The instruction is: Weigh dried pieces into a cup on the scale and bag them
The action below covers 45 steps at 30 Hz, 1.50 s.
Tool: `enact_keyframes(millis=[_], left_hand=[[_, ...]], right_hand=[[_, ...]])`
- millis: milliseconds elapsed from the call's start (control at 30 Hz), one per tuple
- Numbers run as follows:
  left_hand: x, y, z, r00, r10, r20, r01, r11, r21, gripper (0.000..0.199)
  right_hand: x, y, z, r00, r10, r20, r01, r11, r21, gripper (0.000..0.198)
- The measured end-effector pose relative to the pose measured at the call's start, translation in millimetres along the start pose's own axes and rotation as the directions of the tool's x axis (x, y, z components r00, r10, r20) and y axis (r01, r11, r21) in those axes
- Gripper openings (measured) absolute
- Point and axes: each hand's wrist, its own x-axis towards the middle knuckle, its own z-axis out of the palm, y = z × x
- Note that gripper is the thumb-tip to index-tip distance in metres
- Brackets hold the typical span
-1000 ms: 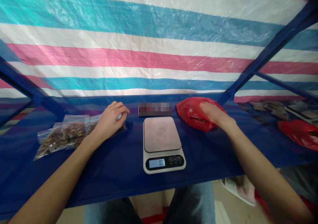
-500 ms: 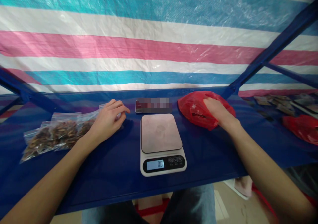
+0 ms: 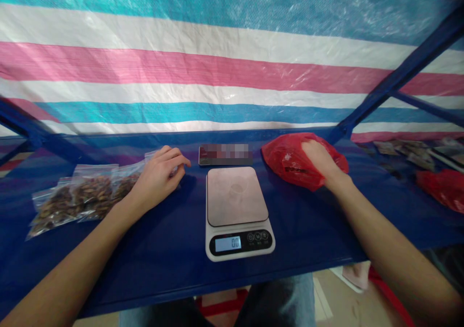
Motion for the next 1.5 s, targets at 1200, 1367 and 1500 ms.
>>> enact_keyframes(millis=[1200,1367,1500], left_hand=[[0.1,-1.2,-1.1,1.000,-0.013,0.026,0.013,1.000,-0.005,0.026],[-0.4,-0.4,-0.4,1.000,-0.008,0.023,0.008,1.000,-0.001,0.026],[-0.2,-0.8,-0.6,1.000,-0.009,0.019,0.009,1.000,-0.004,0.026]], right_hand=[[-0.6,-168.4,-70.4,0.792,-0.588,0.162,0.440,0.735,0.517,0.016],[2.1,-173.5,-73.5,0.730,-0.632,0.260,0.441,0.726,0.528,0.020],[4.9,-176.5,-75.0,0.708,-0.657,0.261,0.454,0.705,0.545,0.020]])
